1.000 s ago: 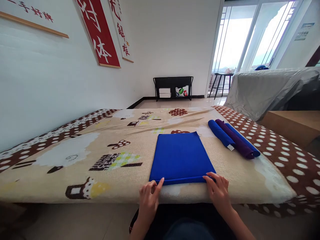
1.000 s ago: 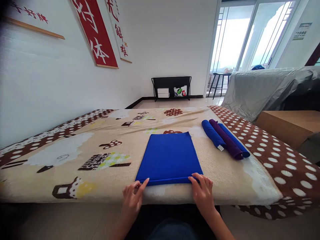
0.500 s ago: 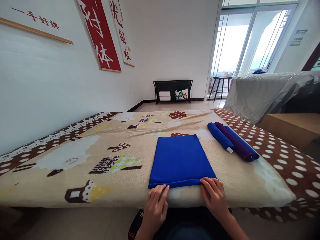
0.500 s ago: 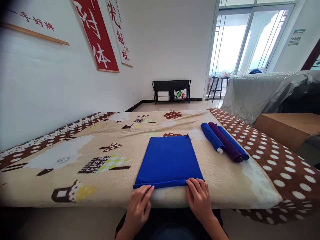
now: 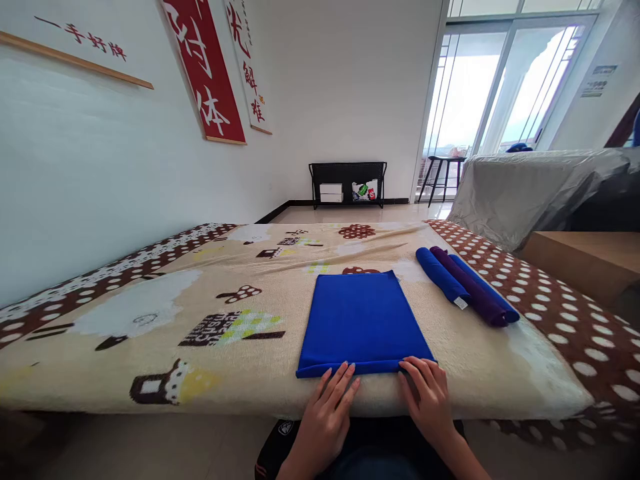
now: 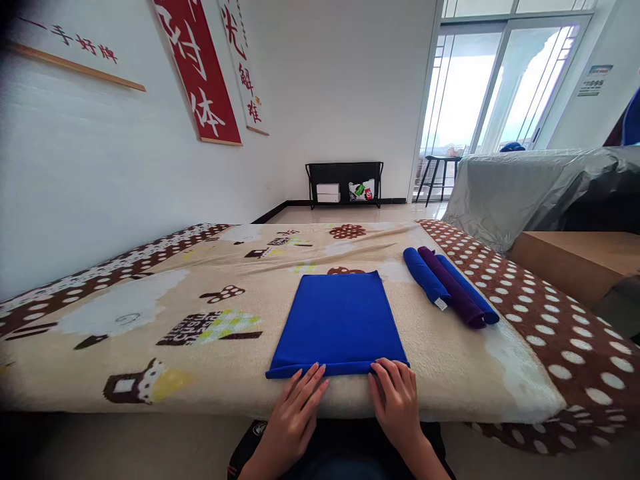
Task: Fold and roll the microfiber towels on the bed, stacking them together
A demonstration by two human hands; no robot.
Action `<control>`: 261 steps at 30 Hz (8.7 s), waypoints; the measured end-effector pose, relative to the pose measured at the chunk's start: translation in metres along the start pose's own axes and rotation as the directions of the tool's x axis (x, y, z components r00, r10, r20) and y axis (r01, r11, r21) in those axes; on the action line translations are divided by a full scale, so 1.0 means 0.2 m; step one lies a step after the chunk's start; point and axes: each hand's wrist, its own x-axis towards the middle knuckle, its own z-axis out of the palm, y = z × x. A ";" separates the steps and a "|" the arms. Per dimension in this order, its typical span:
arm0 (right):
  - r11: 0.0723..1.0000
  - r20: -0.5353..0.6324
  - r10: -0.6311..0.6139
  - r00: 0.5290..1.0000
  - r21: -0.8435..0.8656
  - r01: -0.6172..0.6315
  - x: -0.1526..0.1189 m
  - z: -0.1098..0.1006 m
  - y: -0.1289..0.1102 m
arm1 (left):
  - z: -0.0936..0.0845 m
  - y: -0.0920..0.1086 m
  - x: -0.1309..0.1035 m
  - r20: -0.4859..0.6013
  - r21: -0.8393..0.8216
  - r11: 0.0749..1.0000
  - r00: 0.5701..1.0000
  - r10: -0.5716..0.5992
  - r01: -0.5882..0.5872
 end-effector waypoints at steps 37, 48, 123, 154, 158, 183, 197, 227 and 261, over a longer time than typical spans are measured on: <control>0.979 0.189 -0.122 0.974 -0.137 0.149 -0.03 -0.18 0.37 | 0.01 -0.43 -0.23 -0.207 -0.069 0.965 0.943 -0.261 0.252; 0.983 0.082 -0.154 0.985 -0.088 0.161 -0.05 -0.17 0.45 | 0.00 -0.44 -0.23 -0.280 -0.168 0.935 0.895 -0.348 0.311; 0.977 0.169 -0.020 0.985 -0.205 0.055 -0.02 -0.10 0.26 | -0.02 -0.30 -0.14 -0.001 -0.054 0.952 0.954 -0.301 0.301; 0.988 0.341 0.098 0.935 0.077 -0.132 -0.01 -0.23 0.36 | -0.08 -0.36 -0.17 0.096 -0.245 0.794 0.829 -0.551 0.556; 0.987 0.176 0.154 0.972 0.007 -0.158 0.00 -0.18 0.33 | -0.03 -0.31 -0.14 -0.109 -0.171 0.798 0.794 -0.599 0.578; 0.998 0.182 0.053 0.982 0.006 -0.055 -0.04 -0.20 0.38 | -0.03 -0.41 -0.20 -0.094 -0.286 0.878 0.900 -0.425 0.385; 0.991 0.287 0.056 0.956 0.100 -0.088 0.00 -0.26 0.34 | -0.14 -0.41 -0.23 -0.036 -0.336 0.866 0.914 -0.405 0.370; 0.998 0.201 -0.061 0.978 0.003 0.062 0.11 -0.03 0.03 | 0.03 -0.17 0.06 -0.080 -0.187 0.950 0.960 -0.267 0.248; 0.998 0.259 -0.057 0.964 -0.017 0.064 0.21 0.13 -0.25 | 0.05 0.03 0.29 -0.121 -0.159 0.955 0.955 -0.272 0.252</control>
